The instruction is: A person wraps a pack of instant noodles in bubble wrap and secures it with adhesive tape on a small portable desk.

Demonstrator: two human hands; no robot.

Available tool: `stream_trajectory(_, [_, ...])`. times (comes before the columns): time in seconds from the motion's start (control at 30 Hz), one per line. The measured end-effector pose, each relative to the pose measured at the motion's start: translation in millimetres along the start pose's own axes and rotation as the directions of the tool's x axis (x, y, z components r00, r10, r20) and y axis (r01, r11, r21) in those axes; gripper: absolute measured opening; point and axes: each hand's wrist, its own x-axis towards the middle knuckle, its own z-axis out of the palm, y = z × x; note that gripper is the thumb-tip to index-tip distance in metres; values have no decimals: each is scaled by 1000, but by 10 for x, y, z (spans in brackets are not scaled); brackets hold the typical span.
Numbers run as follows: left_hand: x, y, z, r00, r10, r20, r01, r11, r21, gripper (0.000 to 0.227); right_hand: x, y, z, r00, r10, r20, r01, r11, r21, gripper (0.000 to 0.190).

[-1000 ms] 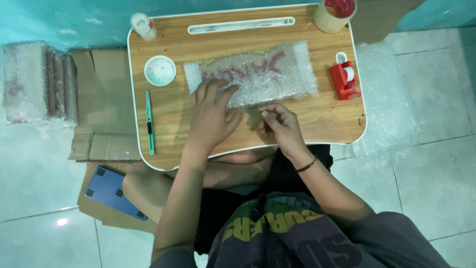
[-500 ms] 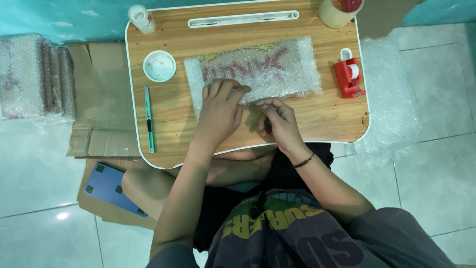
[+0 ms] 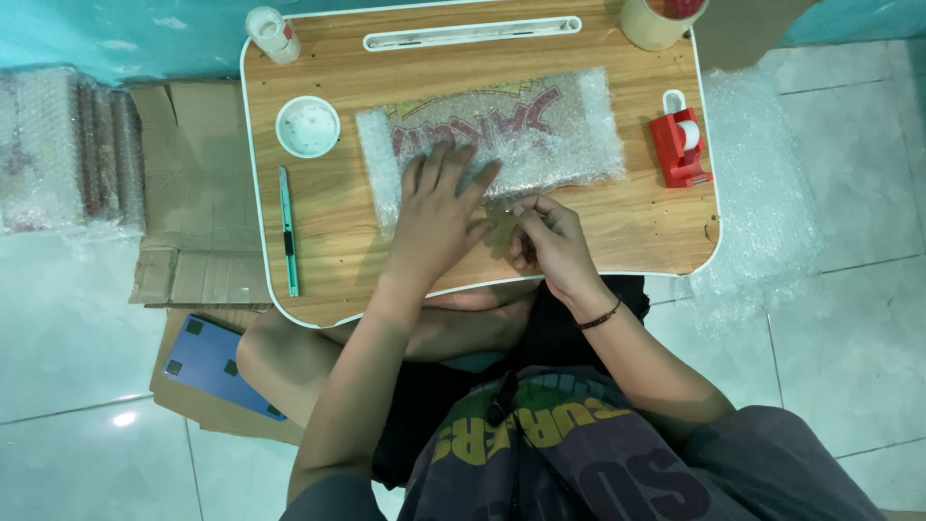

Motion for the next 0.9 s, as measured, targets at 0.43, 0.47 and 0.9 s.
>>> stream_trajectory(0.43, [439, -163, -293, 881, 395, -260, -281, 880, 383, 28, -254, -150, -258, 900, -437, 15, 433, 895, 109, 3])
stream_trajectory(0.47, [473, -128, -397, 919, 342, -198, -265, 905, 333, 29, -298, -225, -258, 880, -473, 34, 465, 874, 138, 3])
stream_trajectory(0.9, [515, -39, -790, 965, 245, -90, -219, 949, 227, 20, 97, -748, -232, 893, -431, 128, 423, 902, 88, 9])
